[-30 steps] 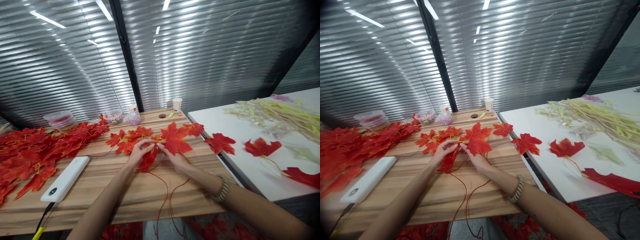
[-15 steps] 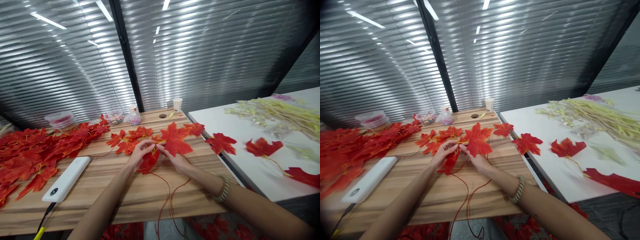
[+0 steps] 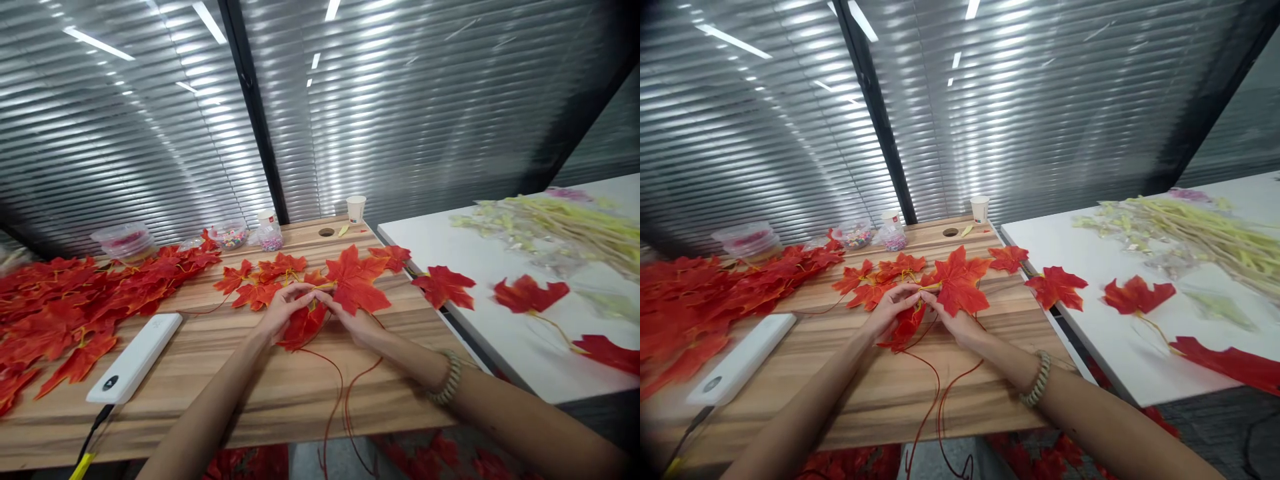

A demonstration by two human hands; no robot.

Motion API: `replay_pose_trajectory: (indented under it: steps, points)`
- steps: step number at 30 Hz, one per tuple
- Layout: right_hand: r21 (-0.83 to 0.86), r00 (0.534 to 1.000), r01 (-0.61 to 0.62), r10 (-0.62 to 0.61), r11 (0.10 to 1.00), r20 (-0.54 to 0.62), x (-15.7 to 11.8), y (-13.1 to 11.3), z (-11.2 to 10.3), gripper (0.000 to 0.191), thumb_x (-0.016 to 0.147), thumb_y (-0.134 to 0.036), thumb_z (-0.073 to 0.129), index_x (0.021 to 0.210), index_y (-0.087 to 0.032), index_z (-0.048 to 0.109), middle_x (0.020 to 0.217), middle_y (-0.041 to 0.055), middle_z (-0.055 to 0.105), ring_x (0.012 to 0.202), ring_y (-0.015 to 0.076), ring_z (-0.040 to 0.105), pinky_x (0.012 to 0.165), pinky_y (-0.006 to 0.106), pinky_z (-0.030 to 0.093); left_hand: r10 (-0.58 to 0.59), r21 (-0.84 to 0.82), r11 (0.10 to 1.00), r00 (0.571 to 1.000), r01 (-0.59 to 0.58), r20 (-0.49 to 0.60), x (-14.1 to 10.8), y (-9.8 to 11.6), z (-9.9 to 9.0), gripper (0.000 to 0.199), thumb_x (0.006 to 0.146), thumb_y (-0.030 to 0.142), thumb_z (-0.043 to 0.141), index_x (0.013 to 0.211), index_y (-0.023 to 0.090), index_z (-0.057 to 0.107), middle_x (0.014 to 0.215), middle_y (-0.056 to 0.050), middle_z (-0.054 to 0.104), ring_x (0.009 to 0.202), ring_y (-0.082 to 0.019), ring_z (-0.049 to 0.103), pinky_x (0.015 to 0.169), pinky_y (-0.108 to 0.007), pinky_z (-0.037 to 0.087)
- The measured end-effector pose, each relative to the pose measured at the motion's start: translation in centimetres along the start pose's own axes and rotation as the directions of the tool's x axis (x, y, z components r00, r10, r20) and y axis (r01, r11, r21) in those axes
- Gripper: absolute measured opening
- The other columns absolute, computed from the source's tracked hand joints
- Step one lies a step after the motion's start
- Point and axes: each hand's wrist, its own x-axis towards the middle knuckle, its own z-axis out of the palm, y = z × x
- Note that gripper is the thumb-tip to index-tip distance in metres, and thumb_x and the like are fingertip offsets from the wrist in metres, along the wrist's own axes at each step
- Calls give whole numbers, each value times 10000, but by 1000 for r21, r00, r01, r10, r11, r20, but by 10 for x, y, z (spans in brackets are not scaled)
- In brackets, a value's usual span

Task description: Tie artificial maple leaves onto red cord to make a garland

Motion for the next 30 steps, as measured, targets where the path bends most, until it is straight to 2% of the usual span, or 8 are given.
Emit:
replay_pose_trajectory:
  steps: [4,10,13,16,21,23,26,30]
  points:
    - [167,999,-34,36,985,-11,3,0,1,277,768,-458,516,951,-274,612,1104,35,593,1090,203,500,981,384,344,6,0,1000,1000,-6,-18,1,1,0,200,584,240,741,747,147,672,804,-30,666,780,-154,593,750,-271,420]
    - [175,998,-56,56,983,4,8,8,2,176,780,-353,527,919,-284,610,1062,17,602,1042,183,519,945,364,364,-21,8,1000,995,22,-100,3,7,-2,219,544,234,763,721,136,680,726,-28,677,670,-126,592,674,-244,428]
    - [193,999,-48,47,980,14,9,10,2,157,769,-345,537,887,-273,610,1032,15,607,1007,175,528,929,346,371,-21,9,1000,990,22,-136,4,11,-3,243,512,244,777,711,136,688,709,-26,679,661,-122,591,660,-230,432]
    - [171,996,-94,93,981,18,9,9,4,172,746,-358,556,867,-247,608,1001,21,612,984,184,533,896,344,386,4,4,1000,980,-4,-199,5,15,-4,262,469,245,792,683,134,691,701,-20,677,670,-120,590,667,-217,438]
    - [163,986,-163,156,973,57,6,7,8,214,712,-333,602,898,-228,600,1025,25,610,1024,183,518,921,334,356,15,-52,998,976,-27,-218,3,18,-8,247,531,221,765,750,146,683,741,-20,681,674,-115,604,649,-204,454]
    - [160,984,-177,170,971,57,5,7,9,234,690,-321,629,898,-218,601,993,32,618,971,178,543,866,315,394,21,-100,994,973,-45,-230,4,18,-11,243,546,215,757,763,143,675,736,-19,679,661,-112,610,647,-201,463]
    - [90,980,-199,196,976,42,5,8,9,245,667,-323,655,865,-188,604,871,34,622,805,151,569,689,258,437,47,-195,975,961,-103,-274,7,17,-16,230,557,183,749,766,146,662,737,-5,672,649,-92,612,643,-174,466]
    - [26,974,-224,223,974,37,6,8,8,269,728,-399,587,858,-164,594,756,23,600,584,92,510,491,201,365,31,-311,943,962,-117,-271,13,20,-24,145,627,186,700,758,165,640,616,26,633,543,-80,592,556,-165,470]
